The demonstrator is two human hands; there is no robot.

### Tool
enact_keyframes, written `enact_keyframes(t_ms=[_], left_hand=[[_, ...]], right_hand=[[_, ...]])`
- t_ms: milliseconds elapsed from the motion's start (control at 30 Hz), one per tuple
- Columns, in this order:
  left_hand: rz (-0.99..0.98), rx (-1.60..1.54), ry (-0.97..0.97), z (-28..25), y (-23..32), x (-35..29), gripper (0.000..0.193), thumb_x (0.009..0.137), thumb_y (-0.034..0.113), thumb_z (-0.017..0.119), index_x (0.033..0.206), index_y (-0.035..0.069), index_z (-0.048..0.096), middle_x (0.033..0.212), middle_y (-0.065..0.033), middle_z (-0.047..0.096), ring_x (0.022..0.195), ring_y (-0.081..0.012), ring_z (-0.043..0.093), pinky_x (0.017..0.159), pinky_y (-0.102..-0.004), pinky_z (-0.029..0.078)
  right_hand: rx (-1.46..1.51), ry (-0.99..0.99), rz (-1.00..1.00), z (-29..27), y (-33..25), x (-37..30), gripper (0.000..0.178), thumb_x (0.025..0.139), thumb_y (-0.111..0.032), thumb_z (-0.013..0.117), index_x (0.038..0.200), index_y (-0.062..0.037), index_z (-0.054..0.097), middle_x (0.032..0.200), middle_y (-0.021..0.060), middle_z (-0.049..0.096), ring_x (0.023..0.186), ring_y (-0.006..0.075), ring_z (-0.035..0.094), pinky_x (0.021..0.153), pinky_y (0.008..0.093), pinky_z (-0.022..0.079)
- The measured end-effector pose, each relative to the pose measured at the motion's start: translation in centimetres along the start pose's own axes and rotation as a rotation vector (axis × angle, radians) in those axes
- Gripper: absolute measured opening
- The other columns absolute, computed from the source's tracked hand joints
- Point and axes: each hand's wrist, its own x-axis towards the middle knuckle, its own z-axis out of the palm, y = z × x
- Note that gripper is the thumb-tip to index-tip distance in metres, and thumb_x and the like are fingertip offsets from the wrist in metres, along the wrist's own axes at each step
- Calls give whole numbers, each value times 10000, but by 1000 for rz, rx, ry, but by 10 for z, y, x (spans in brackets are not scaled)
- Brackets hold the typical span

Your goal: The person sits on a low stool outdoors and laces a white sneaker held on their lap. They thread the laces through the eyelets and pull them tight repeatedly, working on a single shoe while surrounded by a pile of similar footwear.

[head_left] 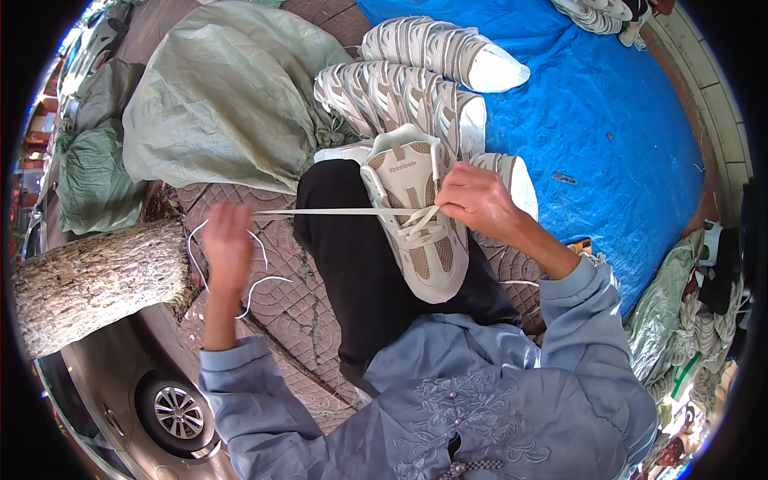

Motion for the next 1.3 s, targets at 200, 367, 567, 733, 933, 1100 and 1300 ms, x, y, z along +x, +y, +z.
enact_keyframes(t_ms=[200, 367, 567, 733, 933, 1100, 1300], left_hand=[[26, -13, -61, 1, -11, -17, 139, 644, -12, 498, 762, 56, 525, 656, -93, 480, 709, -251, 513, 616, -354, 422], [-126, 190, -146, 14, 15, 4, 146, 706, 75, 528, 845, 85, 570, 610, -71, 507, 579, -256, 524, 575, -350, 424], [-1026, -1172, -113, 6, 12, 28, 155, 818, 61, 514, 961, 23, 561, 743, -94, 627, 569, -180, 603, 506, -321, 486], [-1149, -2311, 286, 17, 22, 42, 186, 809, 16, 498, 981, -51, 511, 948, -157, 579, 911, -248, 571, 863, -385, 455], [-1012, -2280, 567, 6, -56, 39, 212, 839, 47, 502, 1016, -68, 500, 962, -170, 556, 946, -263, 532, 933, -397, 404], [-1241, -1901, 606, 4, -176, -14, 209, 846, 58, 504, 1009, -72, 507, 942, -185, 560, 933, -274, 540, 914, -400, 429], [-1370, -1558, 767, -30, -331, -142, 210, 879, 113, 472, 968, -73, 511, 912, -177, 567, 882, -271, 550, 884, -380, 456]], right_hand=[[56, -94, 729, 12, 21, -37, 324, 583, -110, 700, 878, -38, 588, 633, 47, 552, 582, 170, 539, 537, 272, 428], [565, -225, 827, 31, 40, -42, 366, 566, -67, 594, 912, 50, 562, 550, 95, 556, 385, 162, 498, 393, 284, 391], [1043, -261, 942, 14, 43, -60, 357, 609, -112, 597, 951, -9, 611, 596, 39, 585, 488, 99, 511, 436, 218, 364], [881, -389, 780, 24, 39, -68, 238, 594, -143, 651, 788, -4, 650, 600, 44, 572, 525, 88, 495, 509, 226, 383], [-62, -158, -57, -30, 34, -49, 105, 607, -133, 643, 652, -39, 626, 513, 46, 459, 455, 145, 468, 465, 263, 382], [910, -56, 754, -133, 18, -33, 77, 725, -64, 565, 672, -38, 615, 525, -8, 464, 462, 93, 425, 410, 237, 306], [1935, 626, 103, -160, -41, -32, 143, 773, -35, 497, 646, -76, 546, 545, 15, 549, 396, 79, 352, 381, 214, 229]])
